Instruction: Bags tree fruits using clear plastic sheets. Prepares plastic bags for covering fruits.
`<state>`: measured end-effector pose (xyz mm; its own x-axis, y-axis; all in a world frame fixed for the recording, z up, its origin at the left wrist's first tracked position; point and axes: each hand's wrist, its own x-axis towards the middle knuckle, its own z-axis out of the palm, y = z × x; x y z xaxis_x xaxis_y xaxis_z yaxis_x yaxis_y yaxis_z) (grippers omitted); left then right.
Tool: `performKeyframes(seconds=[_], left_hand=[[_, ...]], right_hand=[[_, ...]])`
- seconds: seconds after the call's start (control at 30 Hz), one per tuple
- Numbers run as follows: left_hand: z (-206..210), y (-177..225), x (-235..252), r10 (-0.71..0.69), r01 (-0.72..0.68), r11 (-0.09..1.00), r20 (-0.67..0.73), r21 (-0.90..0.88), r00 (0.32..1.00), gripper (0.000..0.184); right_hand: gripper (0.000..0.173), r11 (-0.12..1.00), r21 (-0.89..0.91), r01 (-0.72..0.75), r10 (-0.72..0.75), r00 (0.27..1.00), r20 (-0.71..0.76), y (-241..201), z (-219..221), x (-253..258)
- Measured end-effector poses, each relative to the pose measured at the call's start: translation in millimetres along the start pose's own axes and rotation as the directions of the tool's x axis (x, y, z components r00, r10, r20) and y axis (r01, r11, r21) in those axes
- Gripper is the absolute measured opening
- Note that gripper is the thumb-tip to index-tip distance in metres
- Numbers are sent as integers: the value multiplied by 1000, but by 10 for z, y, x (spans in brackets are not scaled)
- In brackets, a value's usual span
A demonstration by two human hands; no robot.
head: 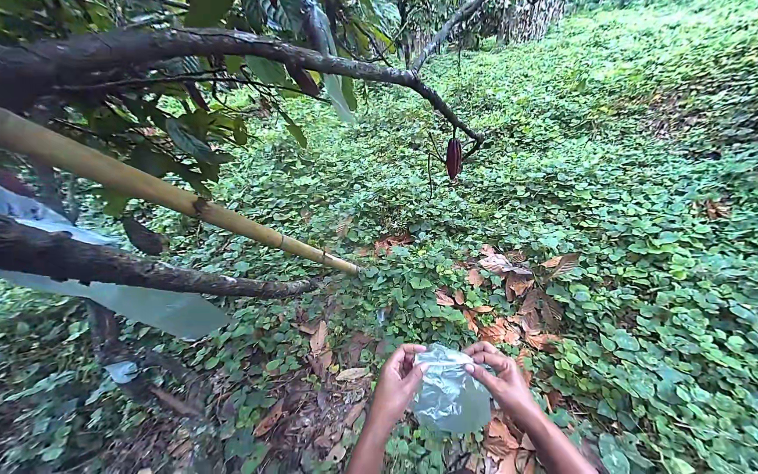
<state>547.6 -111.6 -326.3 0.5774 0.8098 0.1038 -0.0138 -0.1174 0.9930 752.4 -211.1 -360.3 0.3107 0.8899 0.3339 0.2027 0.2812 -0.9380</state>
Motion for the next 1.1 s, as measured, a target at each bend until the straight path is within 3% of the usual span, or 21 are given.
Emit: performKeyframes(seconds=[0.17, 0.4, 0.57, 0.73, 0.9, 0.93, 1.03, 1.1], left_hand=[[-45, 99, 130, 26, -19, 995, -72, 95, 997, 30], [-78, 152, 276, 76, -72, 997, -129, 35, 989, 9], [-81, 141, 301, 135, -132, 990, -100, 41, 986, 9], [-60, 135, 309, 235, -219, 958, -72, 184, 969, 11], [17, 119, 308, 326, -294, 909, -63, 296, 943, 11], [35, 112, 308, 336, -303, 900, -57, 314, 940, 12], [86, 99, 302, 346, -305, 890, -66, 339, 936, 15], [98, 92, 300, 347, -298, 885, -80, 358, 934, 17]], right_hand=[[17, 998, 3, 60, -60, 998, -31, -137, -27, 123], [5, 994, 81, 70, -67, 997, -33, -229, -46, 259], [42, 992, -123, -10, 14, 999, 31, -308, -152, 310], [43, 934, -352, 62, -70, 997, -12, -327, -200, 395], [64, 925, -352, 141, -85, 982, 170, -334, -119, 481], [62, 931, -340, 134, -72, 980, 187, -341, -66, 477], [26, 965, -244, 98, -69, 990, 124, -294, 91, 462], [13, 995, -93, 42, -36, 997, 69, -267, 134, 469]])
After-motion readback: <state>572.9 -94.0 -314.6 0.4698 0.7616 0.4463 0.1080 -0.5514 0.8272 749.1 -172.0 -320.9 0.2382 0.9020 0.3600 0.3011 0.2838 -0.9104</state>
